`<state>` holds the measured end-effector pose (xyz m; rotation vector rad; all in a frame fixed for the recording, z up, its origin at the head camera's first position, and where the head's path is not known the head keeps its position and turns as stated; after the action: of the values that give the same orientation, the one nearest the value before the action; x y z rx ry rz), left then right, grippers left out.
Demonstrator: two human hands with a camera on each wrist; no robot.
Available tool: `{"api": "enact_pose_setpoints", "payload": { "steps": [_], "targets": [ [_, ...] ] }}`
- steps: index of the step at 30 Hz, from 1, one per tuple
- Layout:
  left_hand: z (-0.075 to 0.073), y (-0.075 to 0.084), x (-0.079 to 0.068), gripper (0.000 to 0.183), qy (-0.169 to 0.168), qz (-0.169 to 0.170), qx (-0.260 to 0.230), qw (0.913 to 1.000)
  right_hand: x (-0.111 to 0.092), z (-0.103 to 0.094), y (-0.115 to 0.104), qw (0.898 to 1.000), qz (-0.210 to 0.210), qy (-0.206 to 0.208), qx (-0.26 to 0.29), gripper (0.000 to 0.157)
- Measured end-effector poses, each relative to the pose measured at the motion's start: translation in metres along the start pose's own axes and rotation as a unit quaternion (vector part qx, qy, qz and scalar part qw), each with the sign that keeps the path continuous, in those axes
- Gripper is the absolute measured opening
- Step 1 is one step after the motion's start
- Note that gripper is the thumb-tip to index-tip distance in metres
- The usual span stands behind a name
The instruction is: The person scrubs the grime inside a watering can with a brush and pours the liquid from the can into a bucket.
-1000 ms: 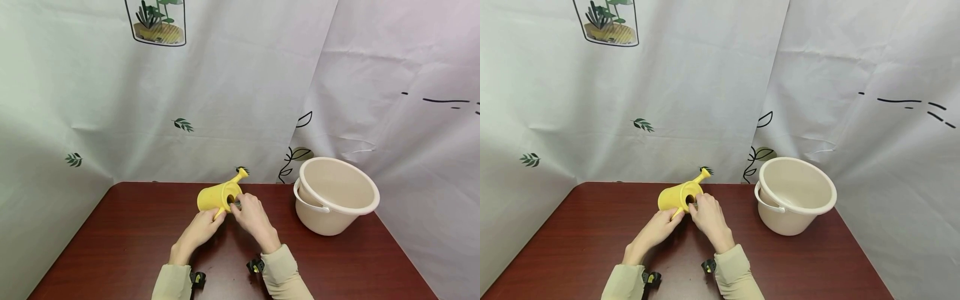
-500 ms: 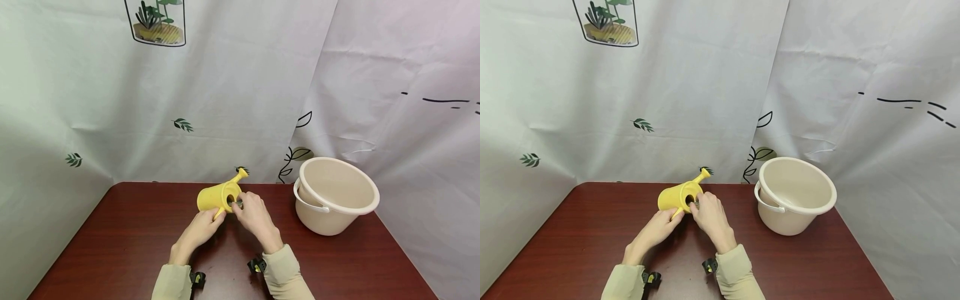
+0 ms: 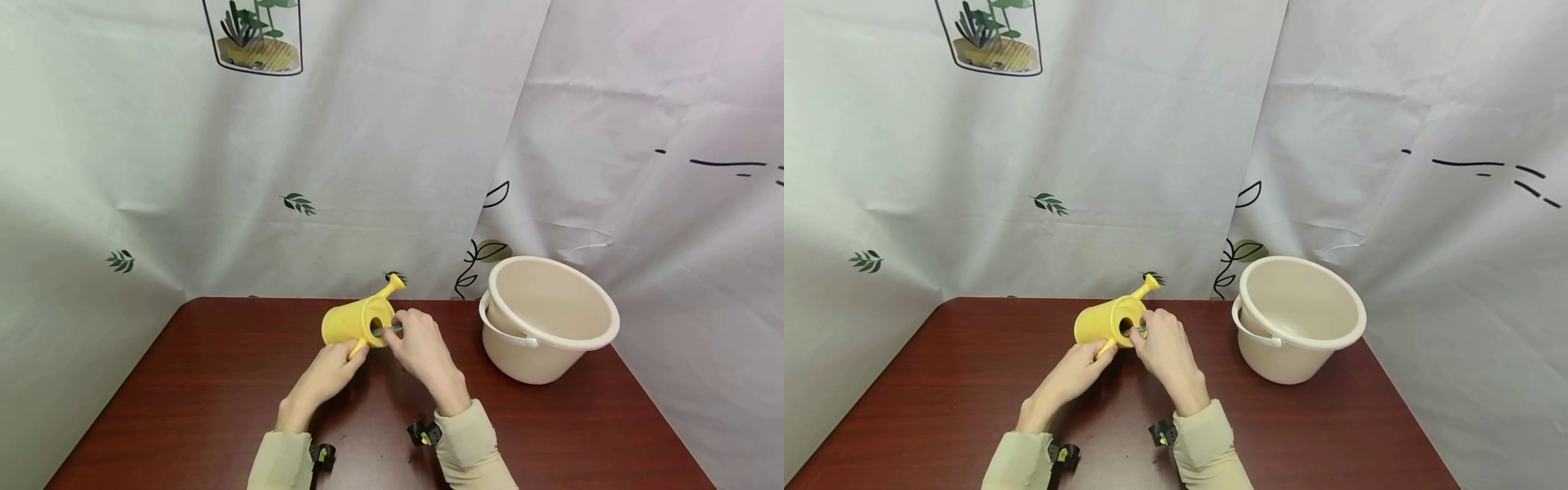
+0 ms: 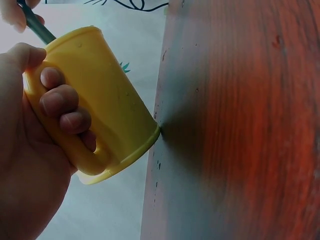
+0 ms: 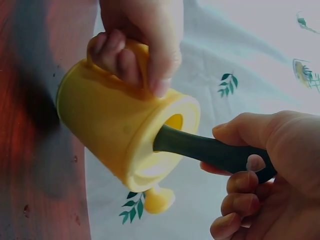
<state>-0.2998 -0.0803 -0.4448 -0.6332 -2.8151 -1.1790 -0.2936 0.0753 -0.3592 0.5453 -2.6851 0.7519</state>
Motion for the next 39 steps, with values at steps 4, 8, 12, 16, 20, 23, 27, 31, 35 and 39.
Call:
{"api": "enact_pose_setpoints", "payload": {
  "steps": [4,8,12,16,20,23,27,31,35,39],
  "targets": [
    [0.0,0.0,0.0,0.038,0.001,0.001,0.001,1.0,-0.001,-0.003,-0.002,1.0,-0.005,0.008,-0.001,0.009],
    [0.001,-0.001,0.0,0.038,0.0,0.0,-0.001,1.0,-0.001,0.0,-0.001,1.0,-0.003,0.001,0.005,0.01],
    [0.001,-0.001,0.0,0.038,-0.003,-0.004,-0.003,1.0,0.001,0.006,0.0,1.0,-0.002,-0.013,0.013,0.012],
    [0.001,-0.001,0.0,0.038,-0.003,-0.004,-0.002,1.0,0.002,0.011,0.003,0.999,0.006,-0.024,0.025,0.013],
    [0.001,0.001,0.001,0.038,0.0,-0.001,0.004,1.0,0.002,0.015,0.004,0.999,0.013,-0.025,0.026,0.015],
    [0.001,0.001,0.0,0.038,0.003,0.003,0.009,1.0,0.002,0.019,0.005,0.999,0.015,-0.023,0.027,0.016],
    [0.001,0.001,0.0,0.038,0.005,0.004,0.008,0.9999,0.003,0.026,0.005,0.999,0.02,-0.024,0.035,0.015],
    [0.001,0.0,0.001,0.038,0.005,0.005,0.007,1.0,0.004,0.032,0.004,0.998,0.021,-0.034,0.044,0.017],
    [0.002,0.0,0.001,0.037,0.004,0.006,0.009,0.9999,0.003,0.036,0.005,0.998,0.023,-0.04,0.046,0.017],
    [0.002,0.0,0.001,0.036,0.006,0.005,0.016,0.9998,0.003,0.034,0.006,0.998,0.025,-0.036,0.046,0.016]
  ]
}}
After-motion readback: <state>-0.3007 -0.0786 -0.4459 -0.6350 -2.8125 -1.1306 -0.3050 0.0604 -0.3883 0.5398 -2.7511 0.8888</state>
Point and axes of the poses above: each hand's wrist, its own x-axis towards the middle knuckle, its own z-axis out of the palm, y = z × x, the point moved 7 cm from there along x, towards the middle knuckle, and after that the axes turned 3 degrees about -y, right-handed, at the moved point
